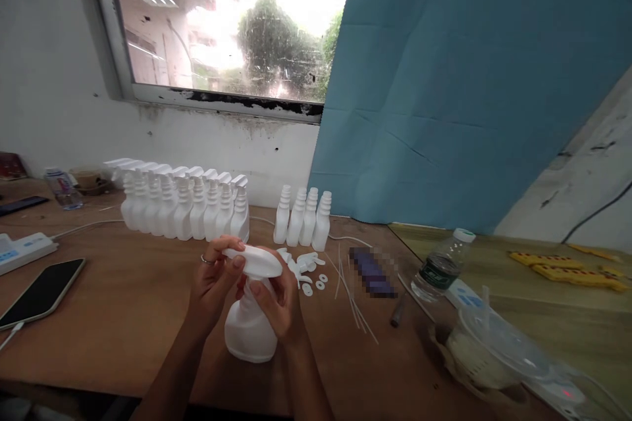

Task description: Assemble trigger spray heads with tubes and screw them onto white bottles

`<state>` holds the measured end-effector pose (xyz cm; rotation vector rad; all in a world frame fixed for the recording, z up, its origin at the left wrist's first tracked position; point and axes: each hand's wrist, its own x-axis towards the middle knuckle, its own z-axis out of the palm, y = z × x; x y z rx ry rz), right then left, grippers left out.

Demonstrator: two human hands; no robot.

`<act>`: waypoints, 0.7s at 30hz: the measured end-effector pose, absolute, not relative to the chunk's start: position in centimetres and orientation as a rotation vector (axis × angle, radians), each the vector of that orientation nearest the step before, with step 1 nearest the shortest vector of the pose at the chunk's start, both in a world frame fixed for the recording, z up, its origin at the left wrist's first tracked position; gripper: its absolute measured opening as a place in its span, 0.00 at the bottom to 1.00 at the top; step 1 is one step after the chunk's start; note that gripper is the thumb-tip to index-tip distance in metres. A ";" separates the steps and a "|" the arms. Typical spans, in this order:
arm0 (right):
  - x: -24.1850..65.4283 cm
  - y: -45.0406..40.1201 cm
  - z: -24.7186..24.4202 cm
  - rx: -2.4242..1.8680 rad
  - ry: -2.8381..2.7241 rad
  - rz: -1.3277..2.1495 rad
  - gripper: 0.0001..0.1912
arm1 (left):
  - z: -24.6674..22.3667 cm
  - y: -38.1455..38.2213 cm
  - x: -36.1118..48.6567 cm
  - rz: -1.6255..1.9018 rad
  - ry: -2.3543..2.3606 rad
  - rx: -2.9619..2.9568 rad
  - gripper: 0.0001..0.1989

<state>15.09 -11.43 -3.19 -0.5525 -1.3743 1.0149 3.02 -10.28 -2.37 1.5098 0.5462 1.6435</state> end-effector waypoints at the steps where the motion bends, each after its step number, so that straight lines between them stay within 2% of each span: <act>1: 15.2 -11.4 -3.4 -0.559 -1.375 1.022 0.17 | -2.4 -10.3 3.0 1.642 0.548 1.516 0.06; 3: 15.3 -11.3 -3.6 -0.648 -1.352 0.986 0.14 | -2.4 -10.3 3.1 1.641 0.548 1.516 0.06; 7: 15.2 -11.2 -3.3 -0.780 -1.300 0.932 0.18 | -2.3 -10.1 3.2 1.639 0.526 1.473 0.07; 17: 15.2 -11.0 -4.2 -0.647 -1.315 0.968 0.21 | -2.4 -9.8 3.2 1.628 0.545 1.396 0.10; 21: 15.6 -10.5 -3.8 -0.646 -1.306 1.066 0.25 | -2.3 -9.7 3.1 1.605 0.520 1.428 0.13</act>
